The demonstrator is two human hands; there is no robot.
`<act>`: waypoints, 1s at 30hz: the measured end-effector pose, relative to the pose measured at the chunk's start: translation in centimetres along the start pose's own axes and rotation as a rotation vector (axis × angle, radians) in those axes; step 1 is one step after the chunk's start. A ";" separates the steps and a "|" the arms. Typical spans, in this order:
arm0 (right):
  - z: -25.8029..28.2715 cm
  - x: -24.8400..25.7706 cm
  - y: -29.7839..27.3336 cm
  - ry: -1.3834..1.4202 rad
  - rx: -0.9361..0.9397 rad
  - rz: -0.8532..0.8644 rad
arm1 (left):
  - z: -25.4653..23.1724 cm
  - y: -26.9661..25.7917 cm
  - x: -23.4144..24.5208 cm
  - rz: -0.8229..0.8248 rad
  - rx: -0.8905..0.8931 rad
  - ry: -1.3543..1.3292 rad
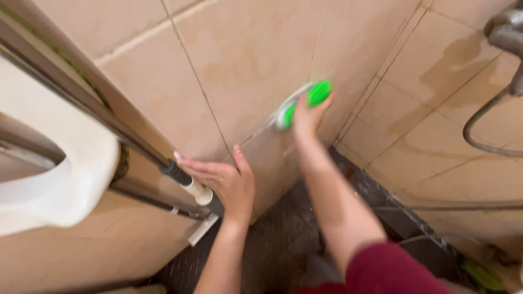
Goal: The person scrubs the tiled walls of a bathroom using a green scrub brush and a white cleaning sponge. They apply cleaning solution from a bottle and scrub the grout lines and tile surfaces in a corner area.
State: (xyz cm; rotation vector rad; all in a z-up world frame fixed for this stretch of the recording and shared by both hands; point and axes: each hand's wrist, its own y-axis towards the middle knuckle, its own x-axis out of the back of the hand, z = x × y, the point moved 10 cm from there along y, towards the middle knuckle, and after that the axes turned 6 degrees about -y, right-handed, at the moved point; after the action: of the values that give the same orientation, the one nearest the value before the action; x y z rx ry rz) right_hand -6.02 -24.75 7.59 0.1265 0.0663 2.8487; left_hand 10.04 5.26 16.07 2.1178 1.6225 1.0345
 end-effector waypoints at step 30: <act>5.3 1.3 -2.2 0.030 -0.013 0.065 | 1.9 0.7 -1.9 -0.329 0.120 0.020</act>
State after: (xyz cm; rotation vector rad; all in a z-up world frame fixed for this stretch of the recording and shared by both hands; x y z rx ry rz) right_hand -6.10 -22.07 12.81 0.0852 0.0512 2.9161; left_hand 11.62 3.70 14.44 1.8266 2.0022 0.8734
